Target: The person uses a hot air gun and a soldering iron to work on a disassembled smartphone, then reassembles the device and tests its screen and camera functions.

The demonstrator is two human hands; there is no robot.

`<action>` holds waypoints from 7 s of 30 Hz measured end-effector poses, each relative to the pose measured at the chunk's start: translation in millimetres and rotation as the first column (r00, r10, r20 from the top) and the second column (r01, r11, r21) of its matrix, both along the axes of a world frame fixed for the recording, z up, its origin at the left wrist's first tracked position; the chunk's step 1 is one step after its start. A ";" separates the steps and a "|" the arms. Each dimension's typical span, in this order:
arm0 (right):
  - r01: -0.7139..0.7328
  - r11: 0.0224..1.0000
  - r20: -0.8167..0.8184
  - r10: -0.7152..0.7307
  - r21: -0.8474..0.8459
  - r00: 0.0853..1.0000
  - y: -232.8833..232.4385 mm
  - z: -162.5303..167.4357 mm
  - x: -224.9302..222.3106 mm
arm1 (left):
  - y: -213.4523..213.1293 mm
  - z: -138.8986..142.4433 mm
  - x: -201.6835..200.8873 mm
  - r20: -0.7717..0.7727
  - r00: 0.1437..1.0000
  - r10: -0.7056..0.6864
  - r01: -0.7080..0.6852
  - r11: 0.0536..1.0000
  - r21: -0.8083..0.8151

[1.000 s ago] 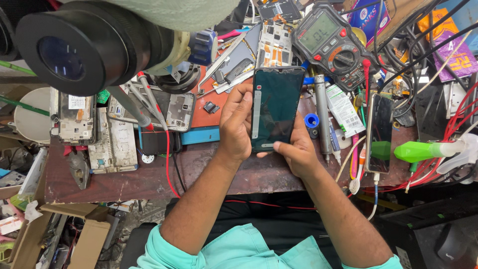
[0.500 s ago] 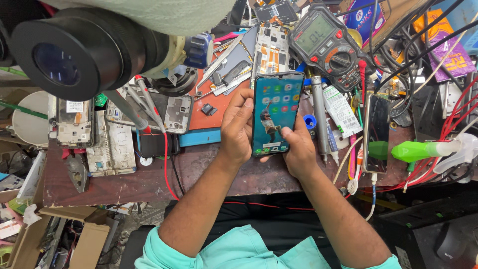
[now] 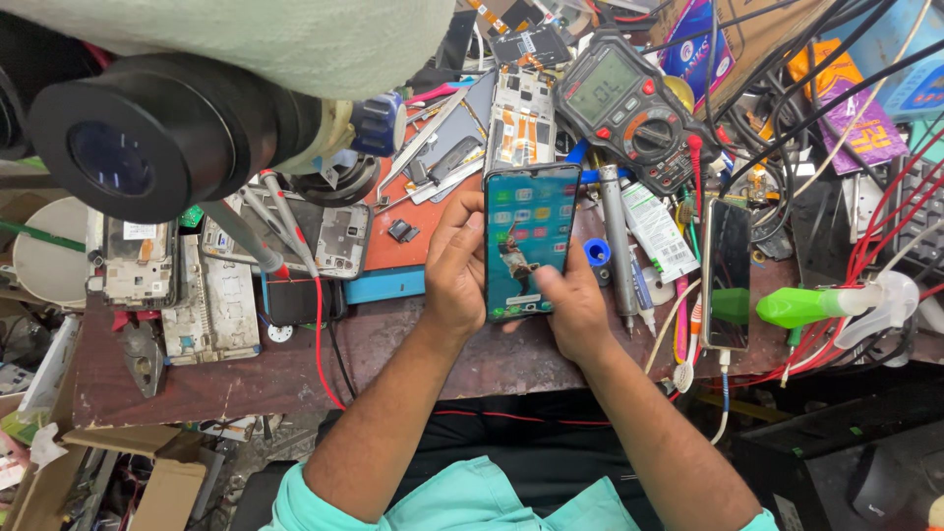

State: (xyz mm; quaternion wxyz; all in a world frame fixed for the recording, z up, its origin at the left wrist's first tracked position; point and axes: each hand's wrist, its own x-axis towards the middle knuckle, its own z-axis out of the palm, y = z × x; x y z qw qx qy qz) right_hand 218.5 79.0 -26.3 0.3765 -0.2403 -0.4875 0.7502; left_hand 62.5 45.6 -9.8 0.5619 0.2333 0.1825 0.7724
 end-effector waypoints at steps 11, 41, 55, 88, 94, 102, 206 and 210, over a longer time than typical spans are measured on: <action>-0.050 0.996 -0.056 0.055 0.077 0.997 3.0 -11.6 6.5 | 1.2 -1.5 0.4 0.006 1.000 -0.001 0.001 1.000 -0.003; -0.025 0.999 -0.110 0.031 0.047 0.993 0.7 -13.7 6.0 | -1.3 -3.9 1.7 -0.029 0.999 0.016 -0.016 1.000 0.018; -0.130 0.989 -0.123 0.138 0.069 0.983 1.1 -5.2 7.0 | 10.8 -12.6 4.8 -0.230 0.952 0.203 -0.217 0.975 -0.039; -0.080 0.777 0.450 -0.274 0.624 0.850 -12.2 97.4 13.5 | 0.2 18.1 14.5 -0.600 0.792 0.113 0.017 0.978 0.207; -0.233 0.727 0.542 -0.222 0.646 0.810 -20.7 122.1 18.0 | -2.0 16.6 5.7 -0.020 0.978 -0.206 0.207 0.973 0.103; 0.156 0.777 0.397 -0.470 0.610 0.789 7.0 111.9 53.8 | -4.4 20.1 6.2 -0.134 0.980 -0.145 0.135 0.988 -0.078; 0.069 0.627 0.446 -0.622 0.776 0.643 -7.8 95.9 9.6 | -64.8 29.5 -37.5 -0.784 -0.412 0.465 -0.328 0.726 0.604; -0.067 0.357 0.278 -0.584 0.932 0.763 -20.5 78.4 -0.3 | -61.5 22.7 -39.8 -0.755 -0.479 0.447 -0.338 0.700 0.629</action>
